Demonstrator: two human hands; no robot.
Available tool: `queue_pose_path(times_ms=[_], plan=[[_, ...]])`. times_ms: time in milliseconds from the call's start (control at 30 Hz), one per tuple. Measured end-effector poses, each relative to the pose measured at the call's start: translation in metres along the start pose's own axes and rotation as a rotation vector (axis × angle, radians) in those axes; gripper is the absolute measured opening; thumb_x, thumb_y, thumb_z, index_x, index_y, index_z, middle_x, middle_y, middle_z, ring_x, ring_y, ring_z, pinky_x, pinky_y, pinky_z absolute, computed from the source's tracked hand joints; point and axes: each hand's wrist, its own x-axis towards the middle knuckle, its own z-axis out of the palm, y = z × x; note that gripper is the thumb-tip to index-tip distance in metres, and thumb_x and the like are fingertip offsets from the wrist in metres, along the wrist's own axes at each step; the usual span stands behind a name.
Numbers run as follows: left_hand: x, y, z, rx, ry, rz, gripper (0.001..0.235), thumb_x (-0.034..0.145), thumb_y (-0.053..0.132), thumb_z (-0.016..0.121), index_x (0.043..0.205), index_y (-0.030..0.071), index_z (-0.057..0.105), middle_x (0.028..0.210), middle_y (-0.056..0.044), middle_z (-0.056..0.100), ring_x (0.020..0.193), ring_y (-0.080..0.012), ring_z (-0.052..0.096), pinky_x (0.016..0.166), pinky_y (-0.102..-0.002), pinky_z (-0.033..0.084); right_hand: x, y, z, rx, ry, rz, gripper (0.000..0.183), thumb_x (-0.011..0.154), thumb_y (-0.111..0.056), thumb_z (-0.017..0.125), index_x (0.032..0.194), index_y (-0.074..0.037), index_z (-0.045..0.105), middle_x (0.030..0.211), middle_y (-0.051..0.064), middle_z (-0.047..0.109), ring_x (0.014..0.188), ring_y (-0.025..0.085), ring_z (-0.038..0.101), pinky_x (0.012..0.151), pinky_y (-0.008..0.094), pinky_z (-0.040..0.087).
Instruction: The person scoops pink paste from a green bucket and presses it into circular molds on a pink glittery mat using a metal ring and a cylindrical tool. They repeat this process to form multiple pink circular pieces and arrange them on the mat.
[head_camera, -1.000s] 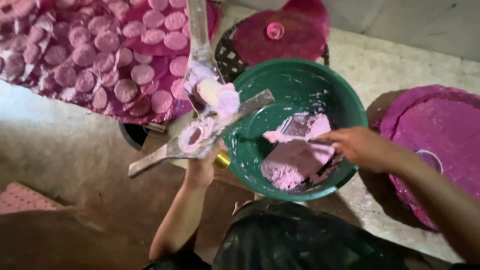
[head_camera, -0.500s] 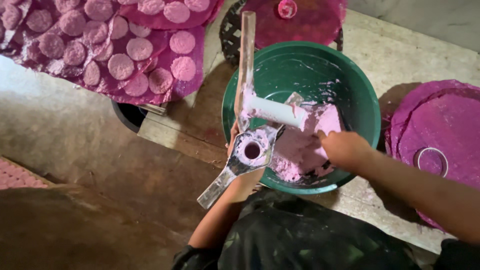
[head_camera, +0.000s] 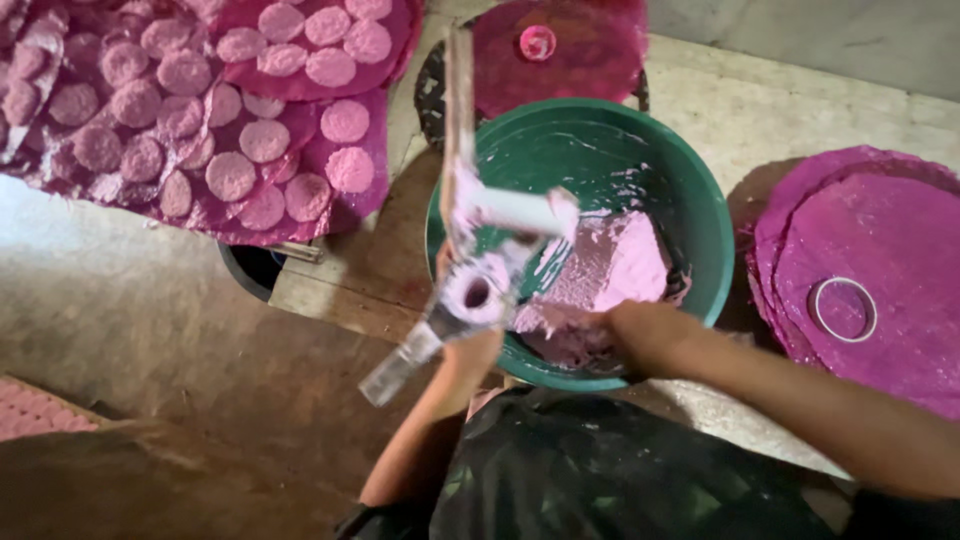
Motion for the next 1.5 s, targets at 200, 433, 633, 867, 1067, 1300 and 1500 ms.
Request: queue_pose_path(times_ms=[200, 433, 633, 867, 1067, 1300, 1500], plan=[[0.067, 0.002, -0.032, 0.530, -0.028, 0.324, 0.065, 0.080, 0.017, 0.083, 0.135, 0.001, 0.052, 0.119, -0.014, 0.069, 0.104, -0.0242, 0.069, 0.093, -0.034, 0.055, -0.092, 0.020, -0.113, -0.041, -0.157, 0.194, 0.040, 0.104, -0.033, 0.053, 0.141, -0.032, 0.069, 0.075, 0.012, 0.074, 0.056, 0.018, 0.055, 0.057, 0.033, 0.048], [0.049, 0.017, 0.005, -0.004, -0.389, -0.013, 0.071, 0.087, 0.032, 0.080, 0.146, 0.006, 0.051, 0.128, -0.008, 0.069, 0.114, -0.0255, 0.073, 0.101, -0.033, 0.057, -0.089, 0.044, -0.143, 0.430, 0.106, -0.096, 0.028, 0.099, -0.028, 0.063, 0.124, -0.018, 0.074, 0.069, 0.010, 0.061, 0.056, 0.019, 0.051, 0.050, 0.037, 0.044], [0.061, 0.005, 0.000, 0.514, -0.511, 0.193, 0.075, 0.084, 0.043, 0.073, 0.147, 0.008, 0.054, 0.129, -0.010, 0.068, 0.107, -0.0290, 0.070, 0.090, -0.035, 0.056, -0.069, 0.006, -0.160, -0.240, 0.367, -0.028, 0.028, 0.092, -0.032, 0.061, 0.115, -0.029, 0.076, 0.097, 0.002, 0.077, 0.081, 0.027, 0.072, 0.066, 0.043, 0.056], [0.025, -0.014, 0.012, 0.296, -0.519, 0.181, 0.061, 0.085, 0.040, 0.071, 0.132, 0.003, 0.055, 0.122, -0.018, 0.069, 0.108, -0.0319, 0.069, 0.091, -0.040, 0.054, -0.048, -0.061, -0.098, -0.712, 0.348, -0.266, 0.023, 0.088, -0.017, 0.058, 0.107, -0.006, 0.063, 0.095, 0.009, 0.069, 0.081, 0.029, 0.074, 0.063, 0.040, 0.059], [0.041, -0.036, -0.015, 0.508, -0.675, 0.257, 0.038, 0.092, 0.029, 0.064, 0.124, 0.011, 0.061, 0.117, -0.013, 0.071, 0.111, -0.0300, 0.067, 0.098, -0.041, 0.052, -0.118, -0.046, -0.142, -0.531, 0.242, 0.045, 0.026, 0.091, -0.017, 0.054, 0.116, -0.019, 0.061, 0.093, 0.001, 0.068, 0.079, 0.022, 0.073, 0.061, 0.038, 0.060], [0.023, -0.034, 0.011, -0.326, -0.646, -0.493, 0.042, 0.089, 0.025, 0.069, 0.127, 0.009, 0.063, 0.123, -0.009, 0.070, 0.115, -0.0201, 0.067, 0.102, -0.036, 0.053, -0.064, -0.077, -0.144, -0.800, 0.449, -0.161, 0.022, 0.090, -0.011, 0.056, 0.109, 0.000, 0.061, 0.086, 0.011, 0.070, 0.068, 0.023, 0.072, 0.056, 0.034, 0.058], [0.038, -0.043, 0.001, -0.386, -0.639, -0.428, 0.051, 0.094, 0.035, 0.065, 0.137, 0.010, 0.061, 0.137, -0.016, 0.065, 0.125, -0.0286, 0.062, 0.108, -0.040, 0.051, -0.090, -0.040, -0.142, -0.563, 0.367, -0.041, 0.030, 0.085, -0.012, 0.058, 0.114, -0.013, 0.062, 0.093, 0.007, 0.069, 0.068, 0.025, 0.073, 0.053, 0.038, 0.059]])
